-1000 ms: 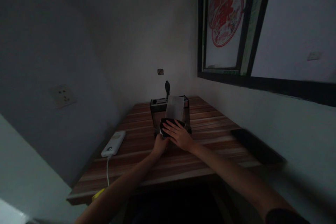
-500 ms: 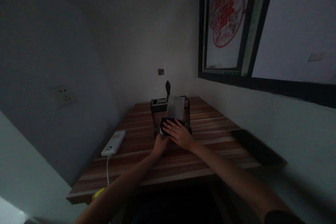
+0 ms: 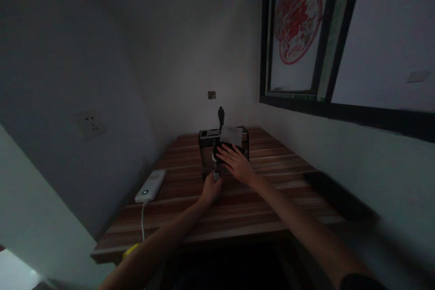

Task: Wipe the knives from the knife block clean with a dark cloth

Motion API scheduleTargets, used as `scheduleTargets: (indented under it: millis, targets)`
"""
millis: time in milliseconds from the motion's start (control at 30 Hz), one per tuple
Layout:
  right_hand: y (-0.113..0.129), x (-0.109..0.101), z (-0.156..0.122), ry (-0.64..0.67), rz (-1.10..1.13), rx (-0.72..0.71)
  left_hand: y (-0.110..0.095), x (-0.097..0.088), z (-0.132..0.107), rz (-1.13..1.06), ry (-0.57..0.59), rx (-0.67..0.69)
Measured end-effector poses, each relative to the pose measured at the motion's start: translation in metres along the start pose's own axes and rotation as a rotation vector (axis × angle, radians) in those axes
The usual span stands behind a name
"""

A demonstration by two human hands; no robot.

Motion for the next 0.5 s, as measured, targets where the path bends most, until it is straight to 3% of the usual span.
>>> scheduleTargets:
  millis: [500]
  targets:
    - [-0.040, -0.022, 0.040, -0.131, 0.046, 0.109, -0.005, 0.002, -0.003, -0.009, 0.064, 0.028]
Point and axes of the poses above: each hand's wrist, its own z-axis towards the middle knuckle, its own x-axis out of the palm, y = z × x, the point moved 3 cm from there along z, towards the middle knuckle, and after that the axes turned 2 degrees about x, right-handed, at the moved point
